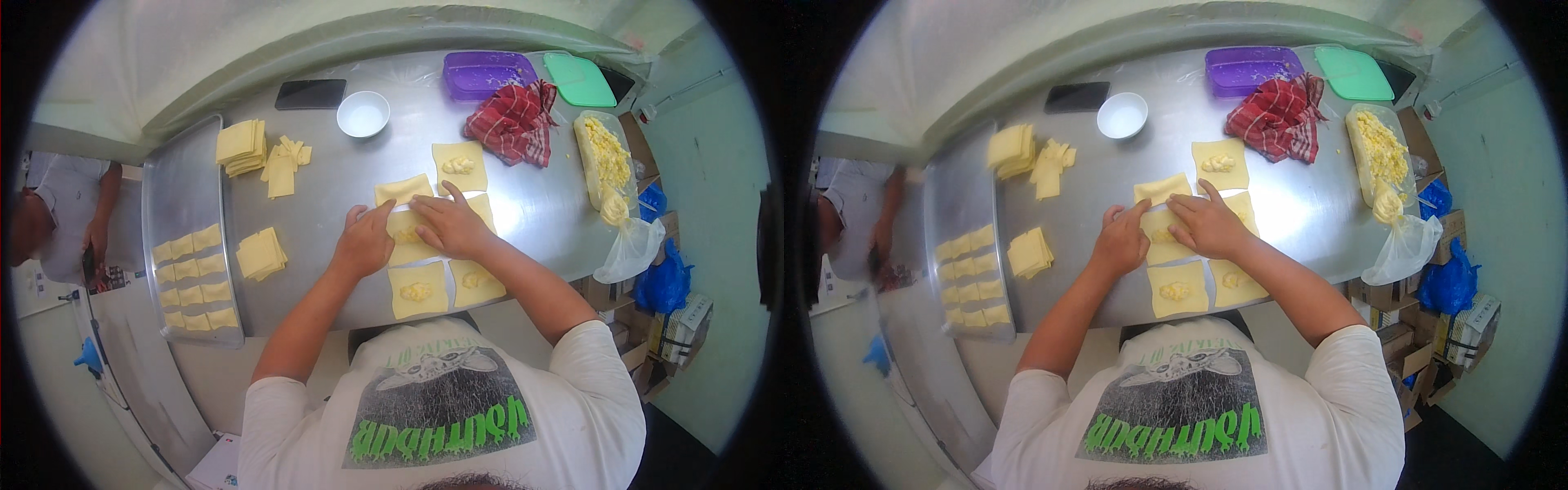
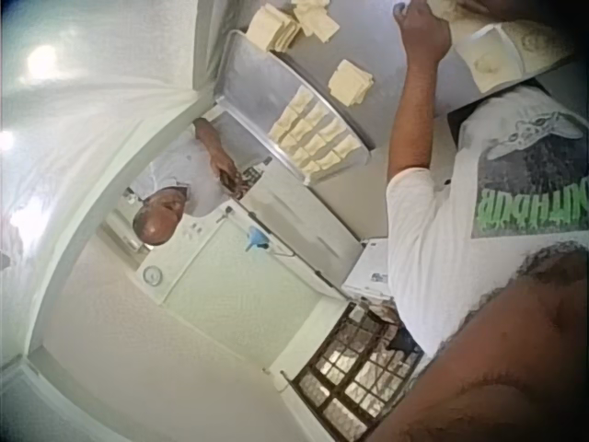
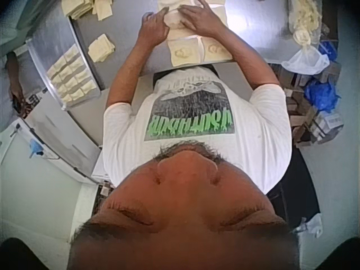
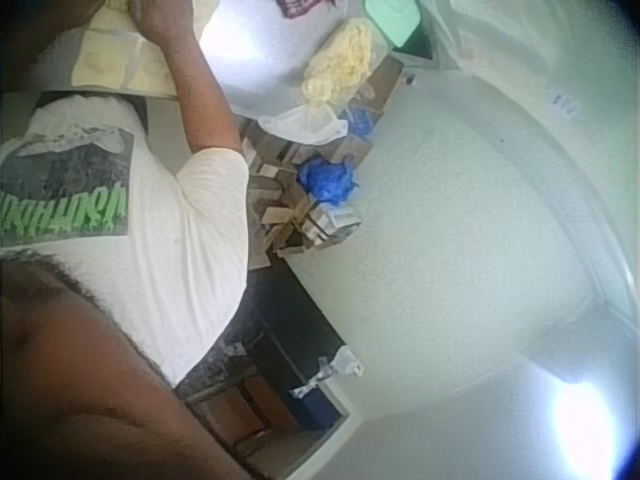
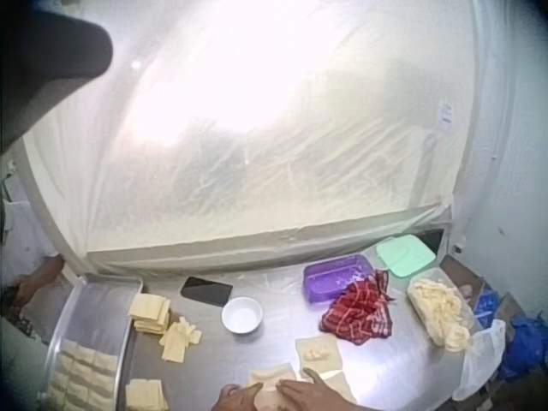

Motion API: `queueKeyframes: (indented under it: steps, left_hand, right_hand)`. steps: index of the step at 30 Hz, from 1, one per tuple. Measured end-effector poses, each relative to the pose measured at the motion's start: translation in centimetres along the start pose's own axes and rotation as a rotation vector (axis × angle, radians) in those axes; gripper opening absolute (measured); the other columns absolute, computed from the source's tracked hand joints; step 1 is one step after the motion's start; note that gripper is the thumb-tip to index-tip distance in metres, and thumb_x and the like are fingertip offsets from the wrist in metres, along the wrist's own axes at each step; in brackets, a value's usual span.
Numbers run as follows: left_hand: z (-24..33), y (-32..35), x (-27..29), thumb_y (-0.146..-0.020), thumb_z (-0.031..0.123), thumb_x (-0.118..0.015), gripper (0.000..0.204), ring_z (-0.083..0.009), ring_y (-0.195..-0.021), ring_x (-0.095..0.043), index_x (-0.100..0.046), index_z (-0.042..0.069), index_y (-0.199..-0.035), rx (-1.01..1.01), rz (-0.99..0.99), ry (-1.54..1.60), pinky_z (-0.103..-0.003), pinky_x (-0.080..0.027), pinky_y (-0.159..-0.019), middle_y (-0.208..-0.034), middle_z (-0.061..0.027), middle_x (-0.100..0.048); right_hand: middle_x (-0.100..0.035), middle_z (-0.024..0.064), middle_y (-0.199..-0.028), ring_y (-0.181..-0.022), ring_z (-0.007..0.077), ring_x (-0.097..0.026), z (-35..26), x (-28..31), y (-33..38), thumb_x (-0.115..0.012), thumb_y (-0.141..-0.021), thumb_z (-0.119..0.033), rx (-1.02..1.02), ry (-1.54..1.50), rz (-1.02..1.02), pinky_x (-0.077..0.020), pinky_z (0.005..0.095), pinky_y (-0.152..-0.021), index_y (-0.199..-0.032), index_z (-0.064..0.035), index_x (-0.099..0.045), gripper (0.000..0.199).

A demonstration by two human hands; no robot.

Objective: The person fills a piping bag with a yellow filling, then pipes the filling onto square pasta sheets. They fold and seal each sheet into a pocket and place the finished pieces onto a metal tray. The process is repeated for multiple units.

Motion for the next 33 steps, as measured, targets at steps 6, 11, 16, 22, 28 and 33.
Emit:
queueKeyframes:
  steps: [6, 11, 16, 22, 28, 33]
  left_hand:
    - [0.0, 0.2, 0.7, -0.077, 0.006, -0.066, 0.069, -0.0244, -0.122, -0.059, -0.049, -0.001, -0.143, -0.026, 0.103, 0.052, -0.048, -0.038, -0.11, -0.128, -0.0146, -0.065]
    - [0.3, 0.3, 1.0, -0.08, 0.008, -0.065, 0.066, -0.0236, -0.118, -0.062, -0.049, 0.0, -0.143, -0.051, 0.125, -0.045, -0.049, -0.038, -0.108, -0.126, -0.0137, -0.066]
    - [0.7, 0.3, 1.0, -0.085, 0.012, -0.064, 0.062, -0.0225, -0.114, -0.063, -0.049, 0.001, -0.144, -0.044, 0.092, -0.099, -0.05, -0.036, -0.106, -0.122, -0.0113, -0.067]
    - [1.3, -0.4, 1.3, -0.087, 0.015, -0.065, 0.06, -0.0234, -0.112, -0.063, -0.05, 0.001, -0.144, -0.019, 0.113, -0.084, -0.05, -0.035, -0.106, -0.119, -0.0125, -0.067]
    - [-0.2, 0.1, 0.8, -0.087, 0.013, -0.065, 0.059, -0.0272, -0.116, -0.06, -0.051, -0.001, -0.142, -0.027, 0.107, 0.024, -0.046, -0.041, -0.104, -0.12, -0.0135, -0.066]
    - [0.5, 0.5, 2.2, -0.086, 0.012, -0.065, 0.057, -0.0292, -0.12, -0.058, -0.052, -0.001, -0.14, -0.072, 0.22, 0.043, -0.046, -0.042, -0.103, -0.123, -0.015, -0.065]
  right_hand:
    - [-0.068, 0.011, -0.126, -0.121, 0.0253, -0.063, 0.1, 0.9, -0.2, -0.064, -0.097, -0.031, 0.024, 0.034, 0.124, -0.0271, 0.0558, -0.122, -0.126, -0.0051, -0.066, 0.04]
    - [-0.067, 0.0135, -0.125, -0.12, 0.0259, -0.062, -0.4, 0.4, 0.2, -0.059, -0.099, -0.041, 0.092, 0.169, 0.11, -0.0249, 0.0573, -0.122, -0.127, -0.0034, -0.065, 0.047]
    - [-0.063, 0.0138, -0.124, -0.121, 0.0272, -0.059, -0.1, 0.0, -0.4, -0.056, -0.1, -0.047, 0.003, 0.152, 0.012, -0.0211, 0.0597, -0.122, -0.135, -0.0033, -0.061, 0.056]
    - [-0.059, 0.0131, -0.117, -0.118, 0.0284, -0.055, -1.3, -1.1, -1.5, -0.053, -0.1, -0.054, -0.019, 0.309, -0.087, -0.0209, 0.0592, -0.122, -0.141, 0.0009, -0.055, 0.069]
    - [-0.06, 0.0153, -0.119, -0.122, 0.0286, -0.054, -1.5, -1.1, -0.9, -0.051, -0.101, -0.056, 0.02, 0.273, -0.092, -0.0204, 0.0579, -0.124, -0.137, 0.0062, -0.058, 0.072]
    - [-0.062, 0.0167, -0.123, -0.122, 0.0292, -0.057, -1.1, 0.1, 0.5, -0.06, -0.098, -0.048, 0.103, 0.176, 0.104, -0.0252, 0.0562, -0.123, -0.132, 0.0053, -0.061, 0.063]
Point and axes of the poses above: each hand's wrist, its own y-axis away from the middle knuckle, its own x-axis out of the back of the hand, z = x × y, the point moved 10 cm from there along -y, towards the middle knuckle
